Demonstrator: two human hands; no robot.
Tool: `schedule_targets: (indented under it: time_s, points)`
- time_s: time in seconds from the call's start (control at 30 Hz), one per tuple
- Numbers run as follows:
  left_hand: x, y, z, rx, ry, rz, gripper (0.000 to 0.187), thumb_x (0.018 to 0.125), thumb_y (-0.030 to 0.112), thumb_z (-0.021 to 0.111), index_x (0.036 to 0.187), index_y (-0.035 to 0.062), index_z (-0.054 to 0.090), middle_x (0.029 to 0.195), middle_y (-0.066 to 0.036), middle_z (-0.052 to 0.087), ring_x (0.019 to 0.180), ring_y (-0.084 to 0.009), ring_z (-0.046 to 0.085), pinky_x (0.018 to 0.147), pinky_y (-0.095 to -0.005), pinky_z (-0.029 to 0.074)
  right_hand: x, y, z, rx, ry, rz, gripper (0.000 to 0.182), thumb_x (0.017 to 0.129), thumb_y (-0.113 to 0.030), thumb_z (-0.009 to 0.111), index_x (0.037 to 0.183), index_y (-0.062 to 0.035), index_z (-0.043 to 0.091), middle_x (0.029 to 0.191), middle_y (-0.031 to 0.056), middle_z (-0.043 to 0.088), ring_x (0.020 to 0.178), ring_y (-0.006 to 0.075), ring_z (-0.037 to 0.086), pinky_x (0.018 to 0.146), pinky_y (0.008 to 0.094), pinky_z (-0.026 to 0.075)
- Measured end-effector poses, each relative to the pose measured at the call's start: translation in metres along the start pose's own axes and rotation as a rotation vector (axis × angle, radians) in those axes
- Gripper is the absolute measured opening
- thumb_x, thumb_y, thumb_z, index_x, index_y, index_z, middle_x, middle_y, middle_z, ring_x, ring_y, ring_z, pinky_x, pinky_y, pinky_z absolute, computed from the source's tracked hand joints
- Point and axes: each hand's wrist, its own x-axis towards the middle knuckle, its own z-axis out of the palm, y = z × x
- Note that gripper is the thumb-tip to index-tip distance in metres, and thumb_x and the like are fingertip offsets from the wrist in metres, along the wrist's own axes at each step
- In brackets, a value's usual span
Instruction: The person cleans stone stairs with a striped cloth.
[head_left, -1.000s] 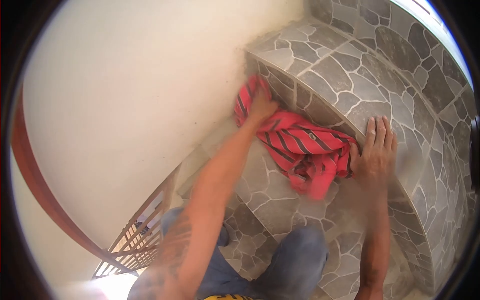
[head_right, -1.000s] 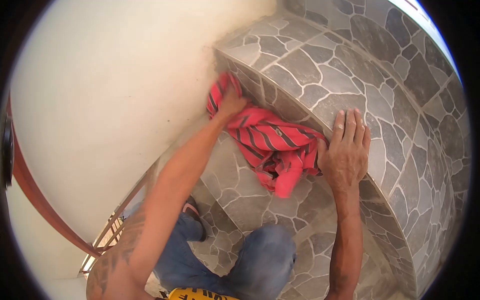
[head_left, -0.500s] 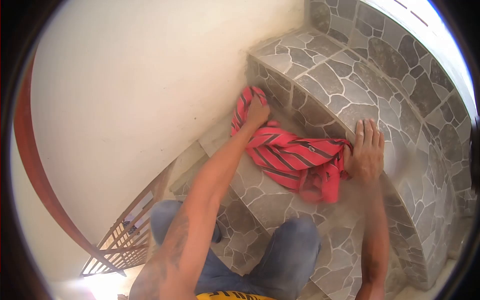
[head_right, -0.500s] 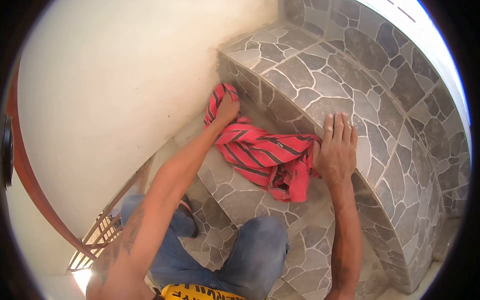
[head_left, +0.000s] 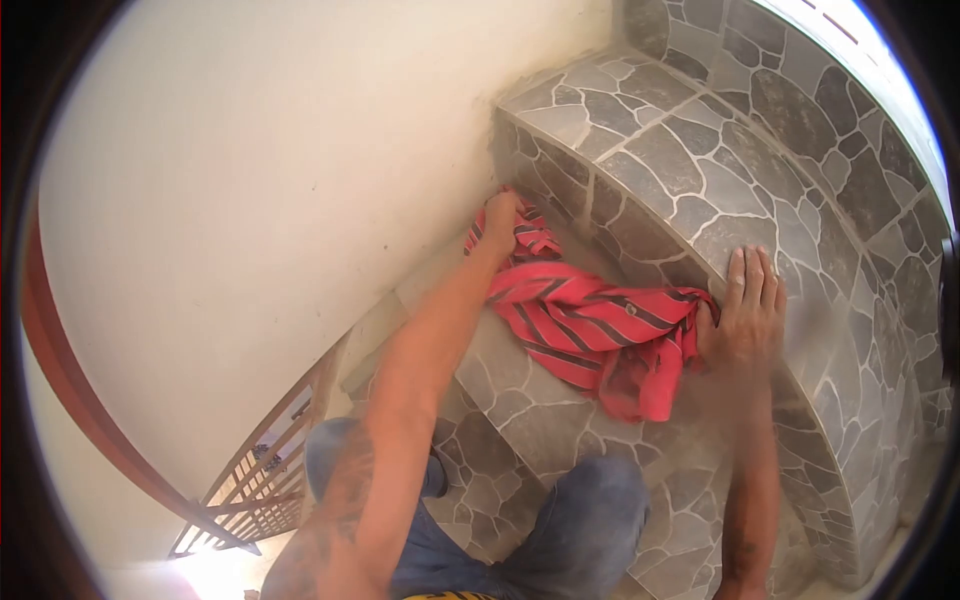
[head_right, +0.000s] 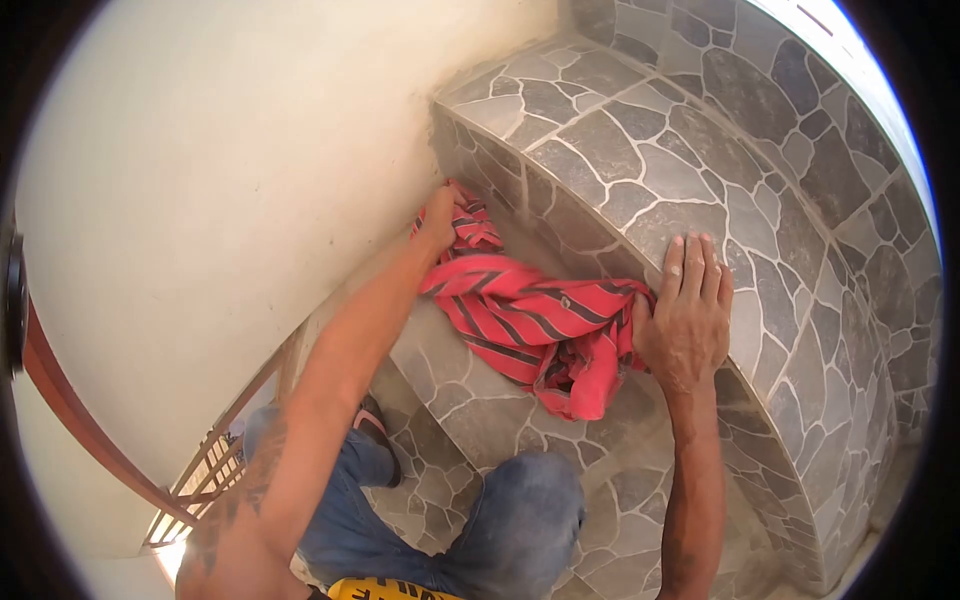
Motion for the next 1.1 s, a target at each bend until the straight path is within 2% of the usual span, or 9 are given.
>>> schedule_targets:
  time_s: [0.13, 0.27, 0.37, 0.43, 0.5, 0.57, 0.73, 0.97, 1.1]
  points:
    - [-0.014, 0.094, 0.117, -0.204, 0.482, -0.269, 0.024, 0.083, 0.010, 0.057, 0.104, -0.0007, 0.060, 0.086, -0.009, 0.062, 0.079, -0.0228, 0.060, 0.070, -0.0374, 0.051, 0.001, 0.001, -0.003, 0.003, -0.015, 0.003, 0.076, 0.080, -0.028, 0.077, 0.143, 0.0058, 0.051, 0.146, 0.0219, 0.052, 0.141, 0.0372, 0.045, 0.116, 0.0516, 0.036]
    - [-0.038, 0.078, 0.077, 1.027, 0.128, -0.173, 0.036, 0.088, 0.011, 0.056, 0.122, -0.0019, 0.057, 0.097, -0.012, 0.068, 0.087, -0.0259, 0.065, 0.076, -0.0380, 0.054, 0.004, 0.000, -0.002, 0.003, -0.004, 0.031, 0.076, 0.079, -0.027, 0.078, 0.143, 0.0054, 0.051, 0.146, 0.0216, 0.052, 0.141, 0.0367, 0.046, 0.116, 0.0515, 0.037]
    - [-0.043, 0.165, 0.071, 0.271, 0.106, -0.592, 0.041, 0.085, 0.008, 0.054, 0.124, -0.0025, 0.058, 0.109, -0.015, 0.068, 0.089, -0.0292, 0.066, 0.079, -0.0433, 0.055, 0.002, -0.007, -0.001, 0.021, -0.007, 0.036, 0.076, 0.079, -0.027, 0.078, 0.143, 0.0047, 0.051, 0.146, 0.0214, 0.052, 0.141, 0.0367, 0.046, 0.116, 0.0515, 0.037]
    - [-0.014, 0.153, 0.045, 0.878, -0.259, -0.202, 0.047, 0.082, 0.006, 0.053, 0.128, -0.0035, 0.057, 0.113, -0.016, 0.067, 0.096, -0.0288, 0.064, 0.086, -0.0441, 0.053, 0.004, 0.000, -0.003, 0.004, 0.006, 0.023, 0.076, 0.079, -0.027, 0.078, 0.143, 0.0043, 0.051, 0.146, 0.0213, 0.053, 0.140, 0.0367, 0.047, 0.116, 0.0514, 0.037]
    - [0.009, 0.146, 0.056, 0.646, -0.093, -0.263, 0.054, 0.081, 0.005, 0.053, 0.134, -0.0052, 0.055, 0.118, -0.018, 0.065, 0.106, -0.0292, 0.061, 0.095, -0.0437, 0.049, 0.000, 0.002, -0.002, 0.013, -0.001, -0.007, 0.075, 0.079, -0.027, 0.077, 0.142, 0.0042, 0.052, 0.146, 0.0213, 0.053, 0.140, 0.0367, 0.047, 0.115, 0.0513, 0.037]
    - [0.022, 0.171, 0.097, -0.434, 0.580, -0.731, 0.061, 0.081, 0.005, 0.054, 0.141, -0.0076, 0.049, 0.124, -0.021, 0.063, 0.119, -0.0304, 0.058, 0.106, -0.0423, 0.044, -0.002, 0.000, -0.001, 0.014, 0.008, -0.007, 0.075, 0.079, -0.026, 0.077, 0.142, 0.0042, 0.052, 0.146, 0.0213, 0.053, 0.139, 0.0370, 0.048, 0.115, 0.0512, 0.037]
    - [-0.037, 0.126, 0.099, 0.078, 0.462, 0.077, 0.039, 0.083, 0.002, 0.046, 0.120, -0.0084, 0.052, 0.136, -0.025, 0.054, 0.125, -0.0365, 0.054, 0.098, -0.0444, 0.051, -0.001, 0.000, 0.002, 0.009, 0.004, 0.002, 0.075, 0.078, -0.026, 0.078, 0.142, 0.0039, 0.052, 0.145, 0.0212, 0.054, 0.139, 0.0373, 0.048, 0.115, 0.0512, 0.038]
    - [-0.024, 0.159, 0.101, 1.104, -0.111, -0.459, 0.063, 0.087, 0.012, 0.056, 0.141, -0.0168, 0.041, 0.141, -0.036, 0.052, 0.129, -0.0441, 0.059, 0.104, -0.0497, 0.050, 0.003, 0.000, 0.001, 0.028, 0.017, 0.018, 0.075, 0.078, -0.027, 0.077, 0.142, 0.0039, 0.052, 0.144, 0.0219, 0.054, 0.137, 0.0373, 0.049, 0.115, 0.0509, 0.038]
    - [0.001, 0.146, 0.091, 0.615, 0.008, -0.515, 0.062, 0.086, 0.007, 0.054, 0.143, -0.0140, 0.042, 0.140, -0.035, 0.053, 0.130, -0.0421, 0.059, 0.105, -0.0474, 0.049, 0.002, 0.001, -0.003, 0.038, 0.020, 0.006, 0.076, 0.078, -0.027, 0.077, 0.142, 0.0046, 0.052, 0.144, 0.0221, 0.054, 0.137, 0.0373, 0.049, 0.115, 0.0504, 0.037]
